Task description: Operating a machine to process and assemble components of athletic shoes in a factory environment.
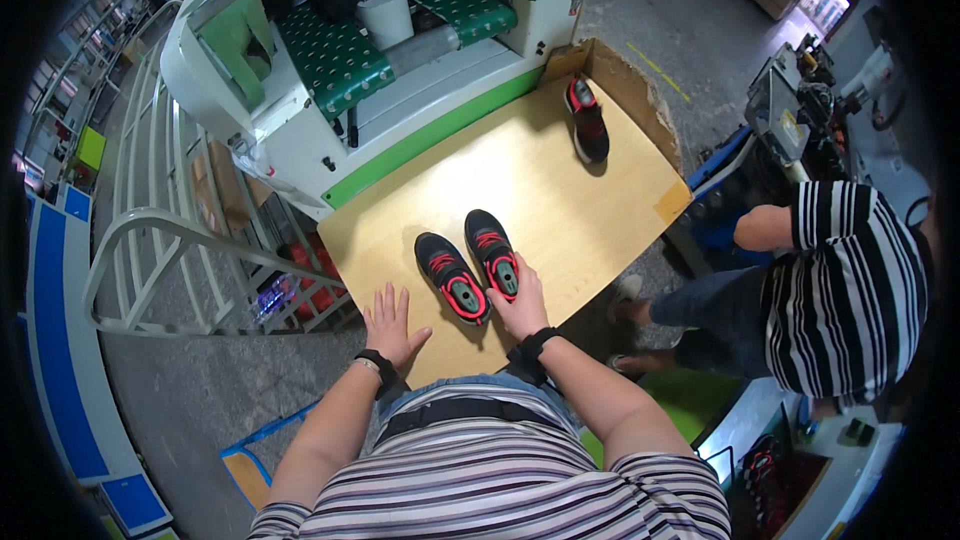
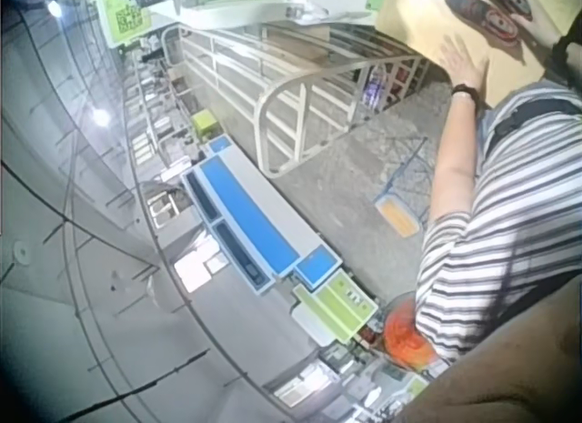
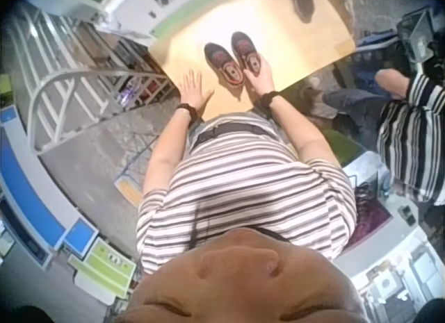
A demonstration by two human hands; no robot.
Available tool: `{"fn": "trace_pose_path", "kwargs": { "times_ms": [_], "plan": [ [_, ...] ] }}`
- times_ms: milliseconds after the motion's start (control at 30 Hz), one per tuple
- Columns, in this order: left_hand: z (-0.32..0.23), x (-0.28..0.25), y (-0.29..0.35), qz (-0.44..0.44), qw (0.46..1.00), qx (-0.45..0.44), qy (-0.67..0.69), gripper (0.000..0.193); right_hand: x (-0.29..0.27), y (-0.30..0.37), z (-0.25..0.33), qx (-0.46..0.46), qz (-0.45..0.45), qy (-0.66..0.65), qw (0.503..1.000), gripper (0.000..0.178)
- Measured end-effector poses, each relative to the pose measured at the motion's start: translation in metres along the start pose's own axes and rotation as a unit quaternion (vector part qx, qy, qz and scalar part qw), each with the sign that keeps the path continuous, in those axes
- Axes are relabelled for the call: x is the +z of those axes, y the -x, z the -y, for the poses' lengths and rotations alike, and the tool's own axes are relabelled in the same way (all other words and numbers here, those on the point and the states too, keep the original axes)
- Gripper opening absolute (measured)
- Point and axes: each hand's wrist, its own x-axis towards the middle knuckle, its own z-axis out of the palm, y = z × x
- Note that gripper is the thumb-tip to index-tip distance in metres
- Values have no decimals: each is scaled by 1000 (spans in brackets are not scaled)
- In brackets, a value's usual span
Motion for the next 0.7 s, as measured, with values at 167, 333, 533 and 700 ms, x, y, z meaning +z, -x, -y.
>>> {"fn": "trace_pose_path", "kwargs": {
  "times_ms": [167,333,533,700],
  "plan": [
    [1,2,0,-3,1000,7,4,100,3,-16,-6,-15,26,-21,999,83],
    [2,3,-1,5,1000,4,-6,100,-25,-58,23,24,174,-175,969,64],
    [0,-5,1,-3,1000,12,-2,99,-50,-185,-61,-37,-161,147,975,82],
    [0,-6,-1,6,1000,13,28,98,-104,-276,-111,224,-249,184,924,111]
  ]
}}
